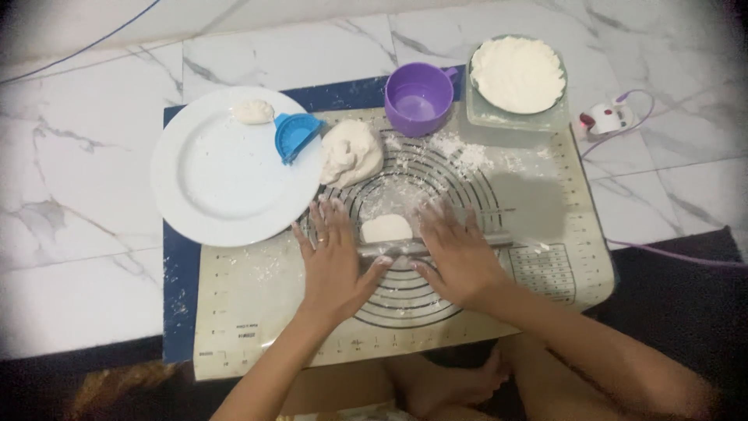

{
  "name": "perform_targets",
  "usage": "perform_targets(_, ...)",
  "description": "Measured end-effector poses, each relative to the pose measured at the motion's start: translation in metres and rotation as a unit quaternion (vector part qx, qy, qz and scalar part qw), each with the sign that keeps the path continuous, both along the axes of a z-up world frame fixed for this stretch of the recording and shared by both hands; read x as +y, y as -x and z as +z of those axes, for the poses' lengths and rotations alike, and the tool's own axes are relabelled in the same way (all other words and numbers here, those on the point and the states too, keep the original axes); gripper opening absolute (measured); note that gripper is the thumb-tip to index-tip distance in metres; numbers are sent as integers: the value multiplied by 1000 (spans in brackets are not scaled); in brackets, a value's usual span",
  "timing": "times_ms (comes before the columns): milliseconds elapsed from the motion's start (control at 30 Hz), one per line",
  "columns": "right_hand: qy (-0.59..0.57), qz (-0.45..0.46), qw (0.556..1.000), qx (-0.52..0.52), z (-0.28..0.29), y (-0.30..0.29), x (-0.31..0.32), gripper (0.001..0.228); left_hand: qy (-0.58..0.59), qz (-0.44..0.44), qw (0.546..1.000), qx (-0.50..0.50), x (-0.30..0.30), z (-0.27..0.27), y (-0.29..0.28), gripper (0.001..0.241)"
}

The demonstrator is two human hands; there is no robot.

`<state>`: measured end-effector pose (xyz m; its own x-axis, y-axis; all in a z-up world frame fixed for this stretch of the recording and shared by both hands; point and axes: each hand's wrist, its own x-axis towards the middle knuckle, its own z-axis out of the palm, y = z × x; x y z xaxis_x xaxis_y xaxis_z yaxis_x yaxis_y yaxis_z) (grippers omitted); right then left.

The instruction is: Portioning dough into small balls and rolling them flat using a rolling pin on a silicone mat

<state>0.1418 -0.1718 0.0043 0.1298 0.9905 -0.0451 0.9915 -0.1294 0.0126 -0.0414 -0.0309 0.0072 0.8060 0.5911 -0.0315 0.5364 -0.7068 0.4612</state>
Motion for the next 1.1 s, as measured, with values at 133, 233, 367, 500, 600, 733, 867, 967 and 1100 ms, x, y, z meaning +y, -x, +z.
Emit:
perform_targets(133, 61, -14, 996, 71, -1, -10, -9, 50, 84, 6, 986, -147, 16, 27, 8, 103)
perform_targets(233, -75, 6, 991, 109, -13, -28, -16, 41, 91, -13, 938, -336, 43, 26, -1, 75)
perform_targets(367, -76, -108, 986, 101, 17, -57, -11, 42, -57, -42, 817, -573, 83, 26, -24, 33)
perform_targets(500, -67, -257, 960, 87, 39, -87, -14, 44, -91, -62, 781, -615, 83, 24, -48, 22)
perform_targets(600, -72, -242, 965, 70, 20, -106, -27, 47, -122, -142, 886, -424, 76, -17, -59, 37)
perform_targets(733, -64, -262, 958, 96, 13, -114, -21, 44, -201, -199, 917, -283, 61, -27, -61, 43)
perform_targets(867, -83, -244, 961, 103, 7, -120, -10, 42, -161, -198, 923, -288, 58, -8, -59, 48)
perform_targets(967, -92, -220, 966, 98, 3, -121, -8, 41, -133, -186, 931, -286, 61, -8, -54, 52)
perform_targets(1100, -87, -215, 968, 97, 33, -105, -12, 50, -115, -163, 948, -247, 56, -5, -54, 57)
